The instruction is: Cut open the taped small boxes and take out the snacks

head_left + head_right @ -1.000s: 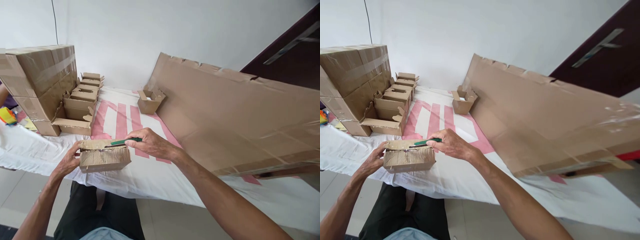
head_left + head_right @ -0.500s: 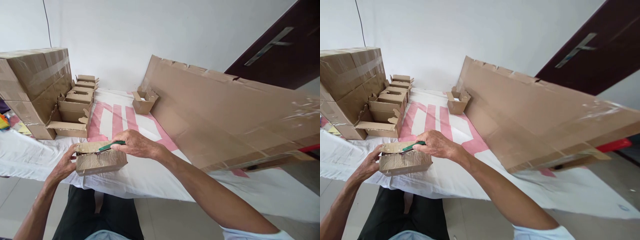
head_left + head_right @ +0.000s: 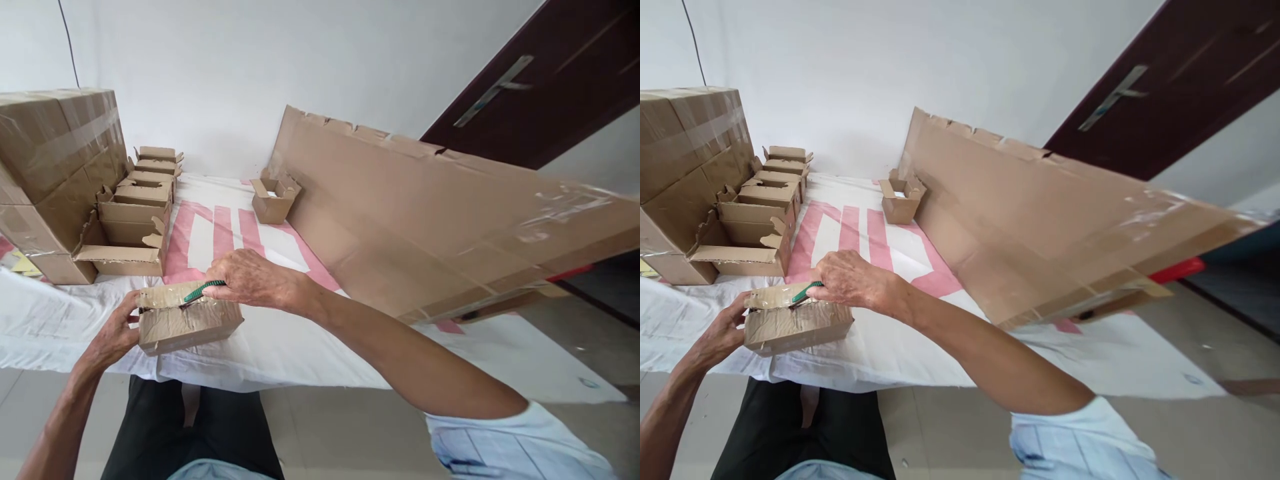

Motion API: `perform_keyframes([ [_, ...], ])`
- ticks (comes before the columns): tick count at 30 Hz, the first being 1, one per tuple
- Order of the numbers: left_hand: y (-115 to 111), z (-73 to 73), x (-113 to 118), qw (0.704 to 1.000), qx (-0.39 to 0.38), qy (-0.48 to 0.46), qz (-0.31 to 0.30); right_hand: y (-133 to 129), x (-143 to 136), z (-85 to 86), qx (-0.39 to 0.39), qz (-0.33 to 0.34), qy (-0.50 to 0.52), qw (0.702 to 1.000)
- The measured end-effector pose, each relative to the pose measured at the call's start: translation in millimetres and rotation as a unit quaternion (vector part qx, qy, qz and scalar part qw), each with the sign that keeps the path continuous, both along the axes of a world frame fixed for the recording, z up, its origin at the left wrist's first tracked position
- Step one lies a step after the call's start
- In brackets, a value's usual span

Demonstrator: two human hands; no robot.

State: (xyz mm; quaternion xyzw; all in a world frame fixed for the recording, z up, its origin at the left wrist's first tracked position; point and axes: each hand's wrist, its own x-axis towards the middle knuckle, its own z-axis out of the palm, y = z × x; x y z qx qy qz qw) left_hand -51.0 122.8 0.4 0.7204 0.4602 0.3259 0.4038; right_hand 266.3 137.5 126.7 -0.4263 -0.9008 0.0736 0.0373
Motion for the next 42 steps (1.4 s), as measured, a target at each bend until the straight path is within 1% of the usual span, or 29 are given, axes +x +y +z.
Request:
perform_keyframes([
  [2,2.2,-0.2,-4.0,1.0,-0.003,0.004,0.003,2.1,16.8,-4.2,0.014,-0.024,-0.016,0.999],
  [4,3.7,-0.5,-7.5,1.0,-0.007,0.003,0.005,1.2,44.3,-5.2,0.009,-0.055,-0.017,0.998],
  [5,4.2,-0.7,-8.6,1.0,-0.008,0.002,0.005,-0.6,61.0,-4.4,-0.005,-0.058,0.002,0.998],
  [6,4.7,-1.0,-9.1,1.0,-0.006,0.002,0.002,-3.3,78.5,-3.3,-0.018,-0.059,0.031,0.998],
  [8,5.7,-1.8,-8.4,1.0,0.0,0.009,-0.003,-10.2,112.4,-4.0,-0.04,-0.088,0.109,0.989],
  [9,6.2,-2.1,-7.5,1.0,0.003,0.012,-0.003,-13.8,127.0,-8.2,-0.044,-0.112,0.157,0.98],
  [10,6.7,-2.2,-6.4,1.0,0.004,0.013,-0.002,-17.3,138.9,-16.5,-0.038,-0.141,0.207,0.967],
  [11,7.1,-2.2,-5.3,1.0,0.005,0.014,0.0,-20.5,147.7,-29.6,-0.019,-0.169,0.254,0.952],
  [12,7.4,-2.0,-4.3,1.0,0.006,0.016,0.003,-23.5,153.0,-47.9,0.01,-0.194,0.292,0.937],
  [13,7.4,-1.5,-3.5,1.0,0.008,0.019,0.006,-26.6,155.1,-70.9,0.029,-0.216,0.317,0.923],
  [14,7.3,-0.8,-3.0,1.0,0.01,0.022,0.007,-30.0,154.1,-97.6,0.039,-0.241,0.332,0.911],
  [16,6.5,1.4,-3.1,1.0,0.007,0.023,0.007,-38.3,145.8,-155.8,0.049,-0.305,0.325,0.894],
  [18,5.5,4.4,-4.1,1.0,-0.011,0.013,0.0,-48.2,134.0,-208.0,0.05,-0.337,0.291,0.894],
  [19,5.0,6.1,-4.8,1.0,-0.022,0.007,-0.006,-53.0,128.5,-227.7,0.055,-0.348,0.274,0.895],
  [20,4.6,7.8,-5.4,0.999,-0.03,0.002,-0.012,-57.0,123.8,-241.6,0.068,-0.366,0.26,0.891],
  [21,4.3,9.6,-5.8,0.999,-0.035,0.001,-0.017,-59.9,119.8,-249.3,0.076,-0.374,0.252,0.889],
  [22,4.0,11.2,-5.9,0.999,-0.036,0.005,-0.021,-61.5,116.2,-251.0,0.083,-0.376,0.259,0.886],
  [23,3.7,12.6,-5.8,0.999,-0.034,0.012,-0.023,-61.9,112.6,-247.3,0.085,-0.372,0.281,0.881],
  [24,3.5,13.8,-5.4,0.999,-0.03,0.021,-0.022,-61.4,108.4,-239.2,0.08,-0.36,0.318,0.873],
  [27,2.9,14.5,-3.8,0.999,-0.015,0.046,-0.02,-59.2,89.0,-201.7,0.033,-0.298,0.458,0.837],
  [28,2.7,13.8,-3.5,0.998,-0.011,0.051,-0.019,-59.6,80.2,-189.3,0.016,-0.268,0.487,0.831],
  [30,2.1,11.5,-4.2,0.998,-0.007,0.06,-0.014,-62.7,61.0,-171.3,0.008,-0.204,0.501,0.841],
  [31,1.8,10.1,-5.0,0.998,-0.007,0.064,-0.013,-65.0,51.5,-166.7,0.016,-0.177,0.493,0.852],
  [33,1.0,7.4,-7.4,0.998,-0.011,0.066,-0.018,-70.1,34.9,-166.5,0.044,-0.139,0.466,0.873],
  [35,0.2,5.4,-9.6,0.998,-0.015,0.061,-0.028,-74.8,21.9,-175.0,0.077,-0.128,0.441,0.885],
  [39,-0.6,5.3,-11.2,0.997,-0.014,0.068,-0.038,-83.9,3.7,-196.2,0.159,-0.138,0.413,0.886],
  [42,-1.5,8.7,-9.9,0.995,-0.003,0.085,-0.051,-91.0,-4.5,-203.8,0.21,-0.143,0.395,0.883],
])
